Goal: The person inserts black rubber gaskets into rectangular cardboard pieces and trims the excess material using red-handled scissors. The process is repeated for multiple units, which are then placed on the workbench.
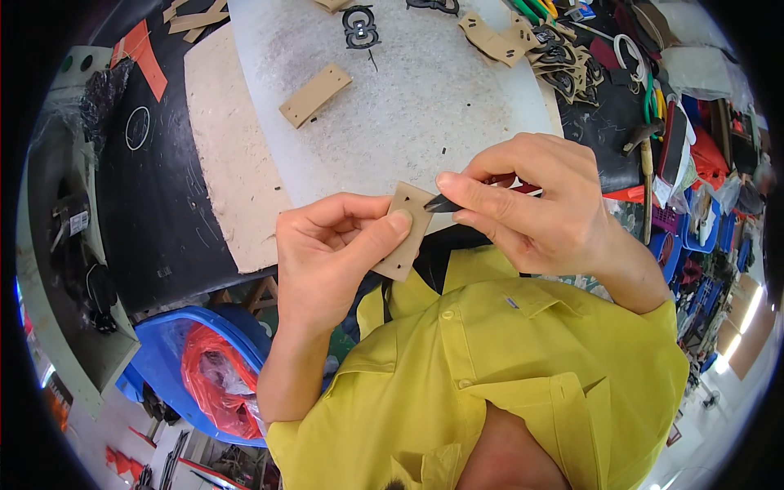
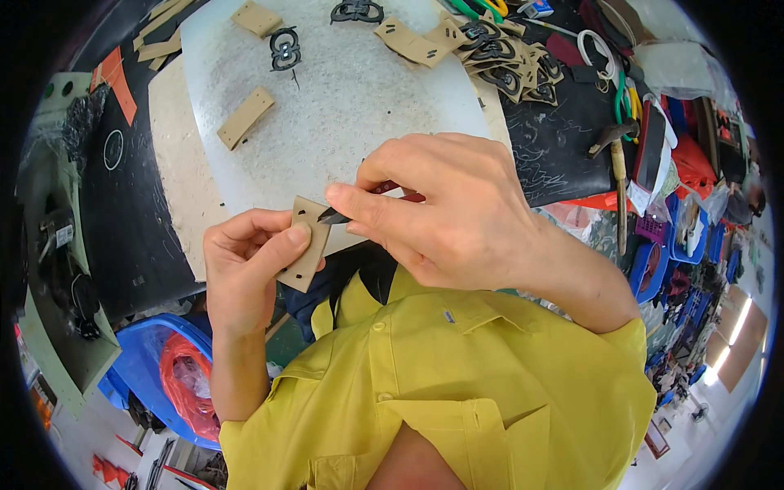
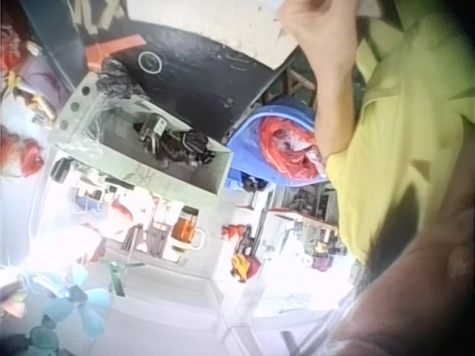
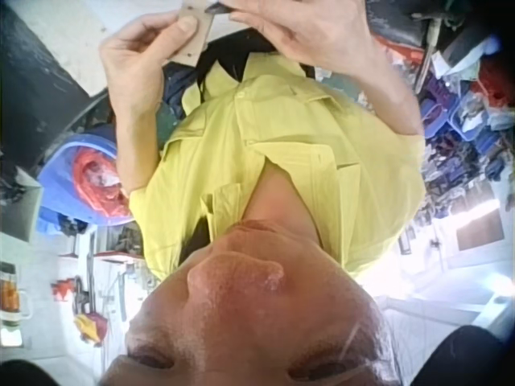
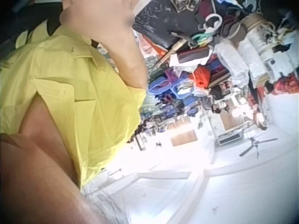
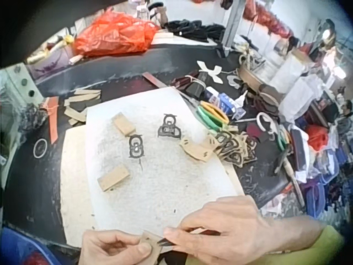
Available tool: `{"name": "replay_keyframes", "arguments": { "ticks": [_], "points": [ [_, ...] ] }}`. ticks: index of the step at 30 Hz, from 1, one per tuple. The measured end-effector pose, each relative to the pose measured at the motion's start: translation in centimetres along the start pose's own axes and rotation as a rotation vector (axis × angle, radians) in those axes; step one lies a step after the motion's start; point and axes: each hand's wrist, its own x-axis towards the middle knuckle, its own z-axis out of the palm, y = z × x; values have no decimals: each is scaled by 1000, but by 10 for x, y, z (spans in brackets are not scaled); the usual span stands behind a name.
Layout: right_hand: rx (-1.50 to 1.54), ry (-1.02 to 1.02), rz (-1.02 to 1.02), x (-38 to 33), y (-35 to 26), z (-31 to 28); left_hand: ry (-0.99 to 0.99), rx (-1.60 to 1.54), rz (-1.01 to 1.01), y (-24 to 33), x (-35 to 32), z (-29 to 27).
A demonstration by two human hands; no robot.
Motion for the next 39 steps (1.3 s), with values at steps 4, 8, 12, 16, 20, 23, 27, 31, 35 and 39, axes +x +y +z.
{"name": "replay_keyframes", "arguments": {
  "ticks": [4, 8, 12, 16, 20, 23, 27, 31, 35, 39],
  "points": [
    [-1, -27, -38, 1, 3, -2, 1, 24, 10, 2, -3, 2],
    [169, -238, 185, 6, 4, -11, 70, 538, 362, 6, -7, 12],
    [520, -203, 499, 8, 3, -6, 225, 643, 578, -2, -4, 13],
    [199, 93, 205, 5, -13, 6, 110, 58, 225, 0, 10, -3],
    [180, 41, 64, 1, -14, 16, 86, 22, 241, 1, 8, 2],
    [156, -9, 61, 0, -16, 14, 77, 54, 237, 4, 5, 6],
    [212, -71, 75, -1, -12, 13, 115, 212, 272, 4, 0, 12],
    [130, -239, 157, 4, -16, 7, 199, 621, 551, -3, 0, 22],
    [252, -292, 405, 7, -15, 7, 310, 559, 633, -12, 4, 26],
    [803, -71, 686, 1, -3, 27, 256, -94, 455, -18, 10, 15]
  ]
}}
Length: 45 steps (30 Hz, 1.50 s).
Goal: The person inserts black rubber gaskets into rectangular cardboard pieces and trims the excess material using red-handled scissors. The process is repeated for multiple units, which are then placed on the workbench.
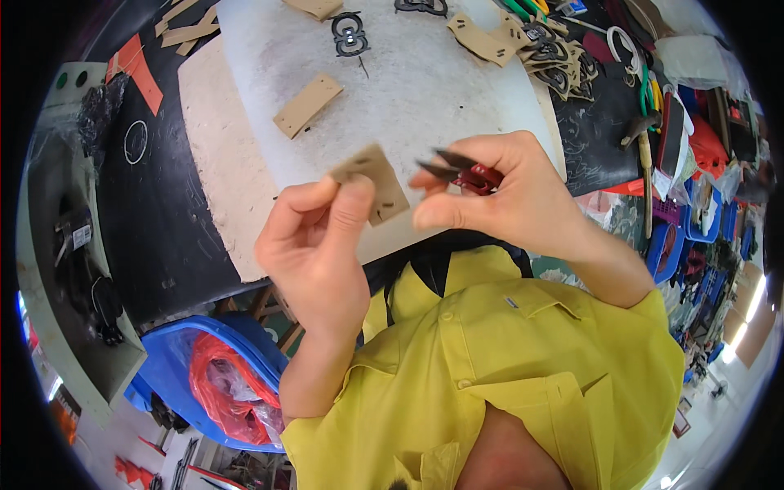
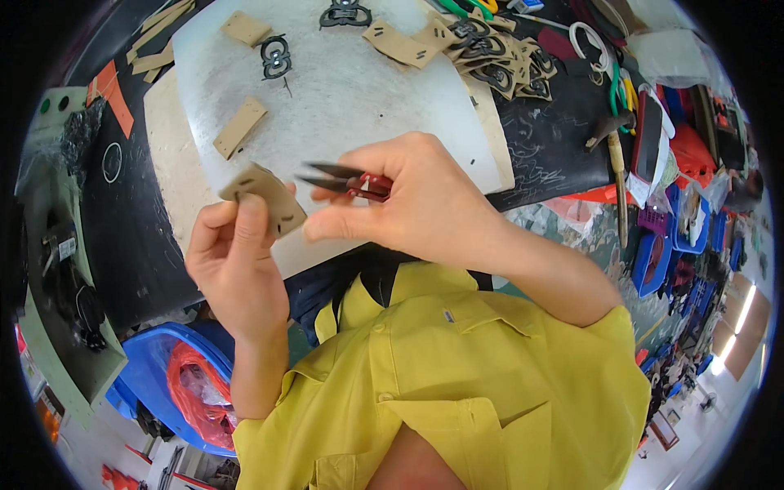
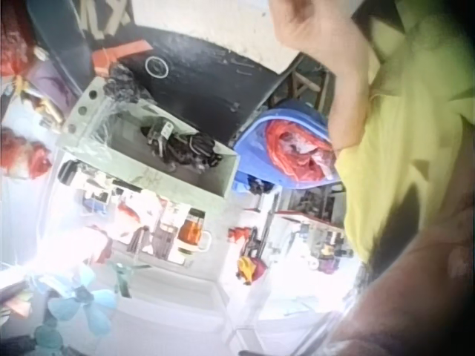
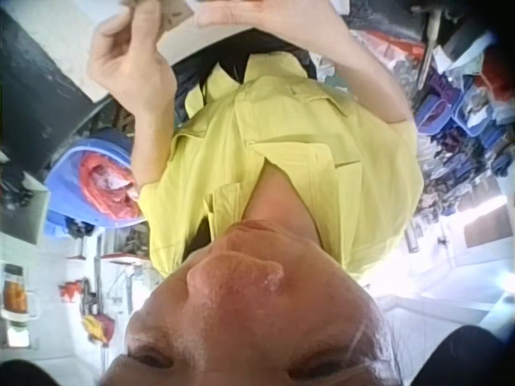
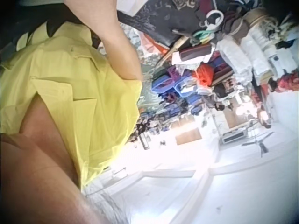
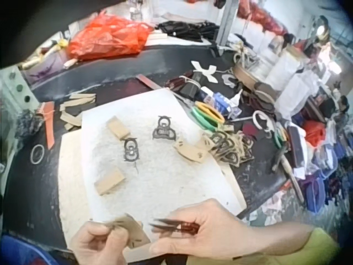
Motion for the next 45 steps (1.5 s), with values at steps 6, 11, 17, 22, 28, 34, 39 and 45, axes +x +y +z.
{"name": "replay_keyframes", "arguments": {
  "ticks": [6, 11, 17, 22, 28, 34, 39, 45],
  "points": [
    [162, 121, 135, 5, -10, 10, 33, -227, -105, -7, -3, 8],
    [-393, -14, -223, 2, -11, -5, -275, 185, -185, 20, -2, -14],
    [-811, 237, -508, -5, -20, -7, -22, 225, -253, 21, 3, -10],
    [-889, 247, -694, -15, -4, -7, 42, 188, -273, 17, 0, -7],
    [-923, 241, -722, -15, -1, -9, 48, 140, -307, 24, -2, -2],
    [-71, 2, 110, -10, -9, -17, 25, 448, 169, 8, -16, 0],
    [-685, 388, -527, -8, -11, -6, 82, -47, -323, 12, 0, 4],
    [-812, 337, -858, -3, 4, 9, -101, -336, -420, 8, -5, -3]
  ]
}}
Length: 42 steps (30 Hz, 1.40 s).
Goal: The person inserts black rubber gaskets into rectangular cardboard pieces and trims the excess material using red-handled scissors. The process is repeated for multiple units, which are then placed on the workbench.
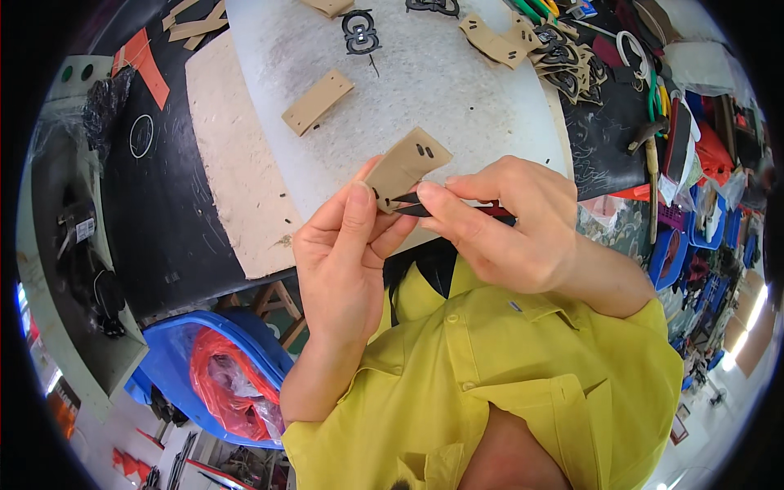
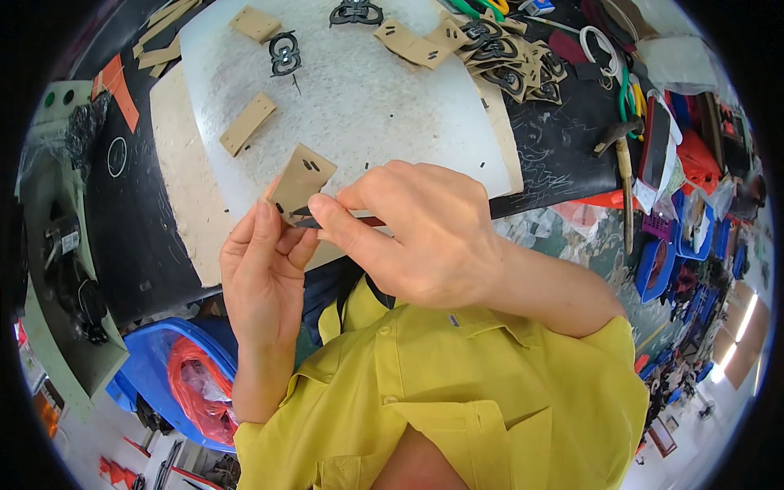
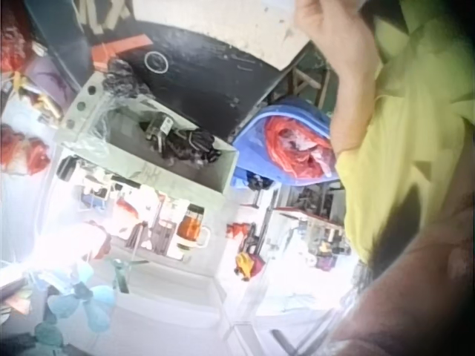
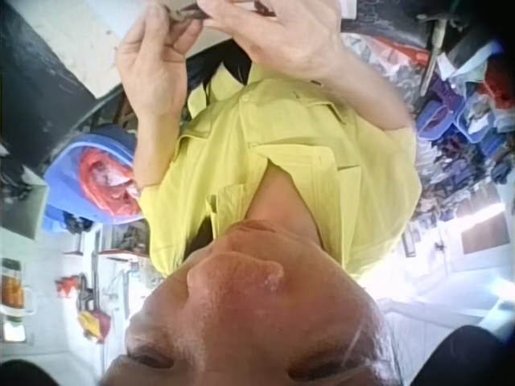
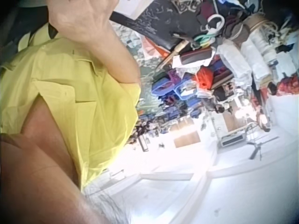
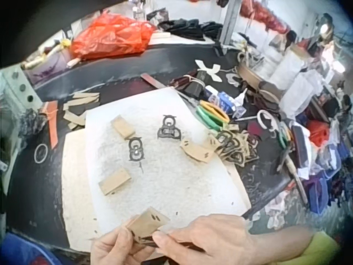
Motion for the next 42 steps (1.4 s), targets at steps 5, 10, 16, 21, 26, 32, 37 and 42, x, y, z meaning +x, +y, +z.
{"name": "replay_keyframes", "arguments": {
  "ticks": [5, 10, 16, 21, 26, 32, 37, 42],
  "points": [
    [37, -50, 82, -1, -1, -2, 25, 41, -6, 0, -2, 7],
    [364, -203, 538, 4, -4, -8, 118, 537, 470, -16, -8, 19],
    [710, -425, 852, 7, 5, -19, 71, 713, 608, -10, -3, 13],
    [1298, -179, 1309, 13, 20, -33, -153, 1209, 1085, 0, 15, 8],
    [765, 204, 1038, 12, 76, -53, -275, 1242, 1090, 22, 86, 33],
    [-65, 198, 693, 13, 103, -51, -357, 1546, 1284, 32, 170, 55],
    [-6, 367, 527, 16, 92, -43, -257, 1512, 1351, 33, 161, 59],
    [495, 161, 757, 33, 62, -21, -128, 1246, 954, 32, 94, 62]
  ]
}}
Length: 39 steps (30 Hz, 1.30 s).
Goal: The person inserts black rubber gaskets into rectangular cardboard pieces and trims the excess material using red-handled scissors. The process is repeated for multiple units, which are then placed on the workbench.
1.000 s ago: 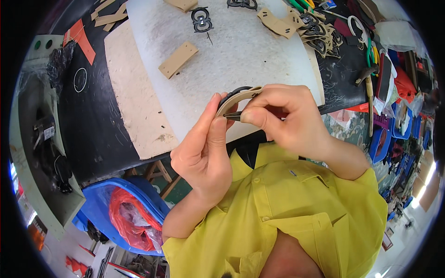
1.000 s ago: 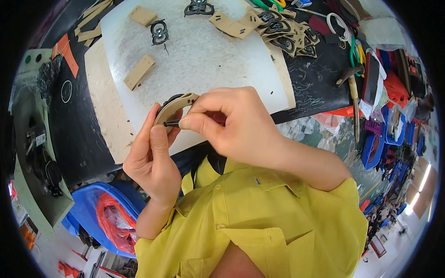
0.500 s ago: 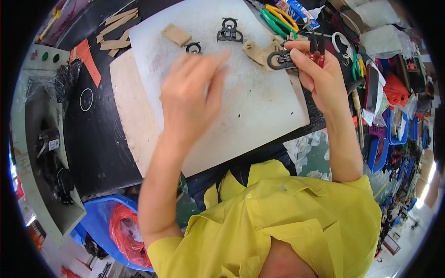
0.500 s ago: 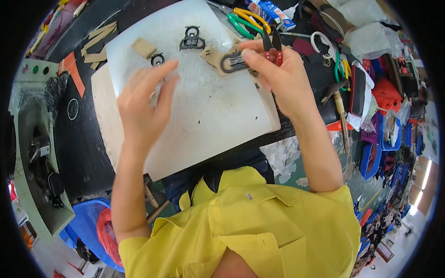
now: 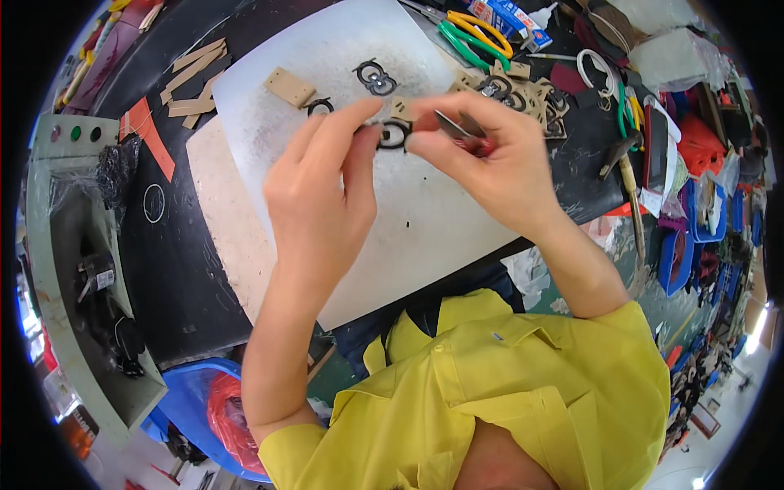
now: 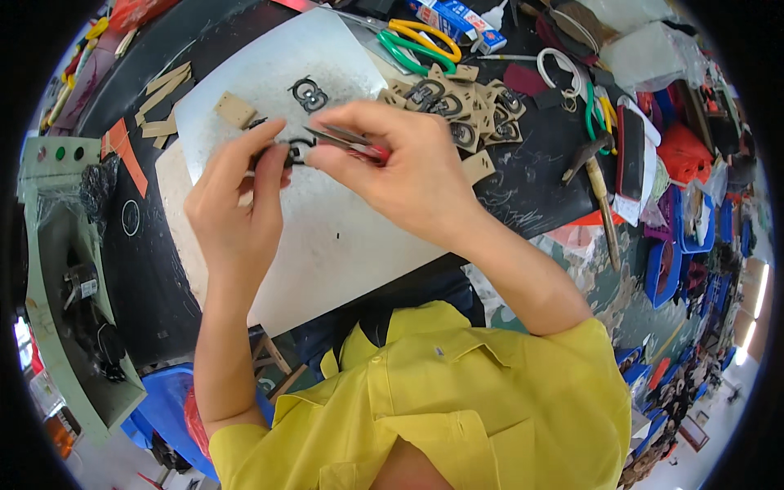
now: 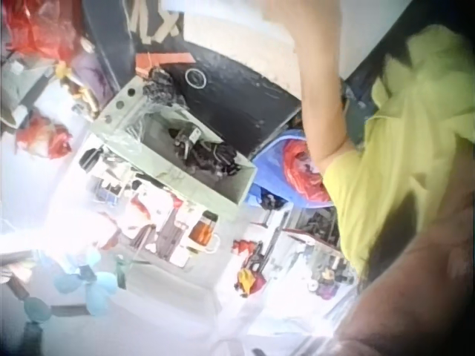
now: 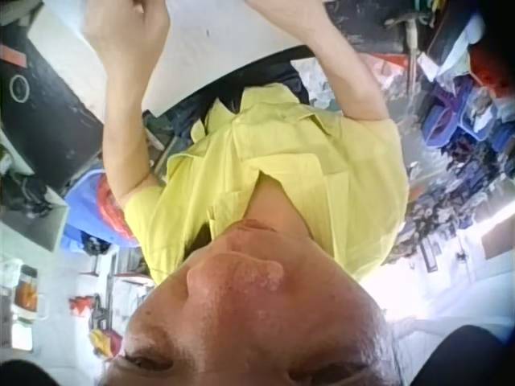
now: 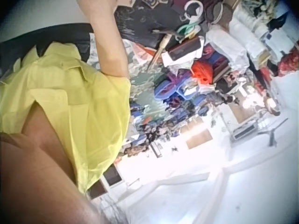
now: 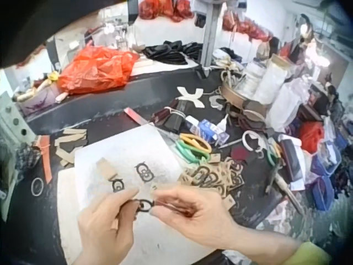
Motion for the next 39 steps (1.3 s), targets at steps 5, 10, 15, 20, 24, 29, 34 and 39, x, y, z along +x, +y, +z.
{"name": "replay_keyframes", "arguments": {
  "ticks": [5, 10, 15, 20, 24, 29, 34, 39],
  "points": [
    [295, -179, 372, -9, -10, 5, 42, -379, -407, 14, -29, -17],
    [-94, -101, -110, -31, -1, 15, 51, -335, -470, 22, -45, -19],
    [-263, -111, -536, -42, 4, 15, 12, -454, -635, 22, -50, -28],
    [-266, -157, -538, -47, 6, 12, 14, -375, -570, 26, -61, -27],
    [-289, -227, -589, -40, 3, 9, -168, -598, -699, 20, -62, -32],
    [-217, -140, -362, -38, -7, 12, -113, -813, -751, 19, -75, -26],
    [63, -244, 227, -51, -16, 16, 130, -674, -680, 25, -87, -21],
    [25, -214, 331, -55, -22, 23, 251, -456, -515, 23, -97, -14]
  ]
}}
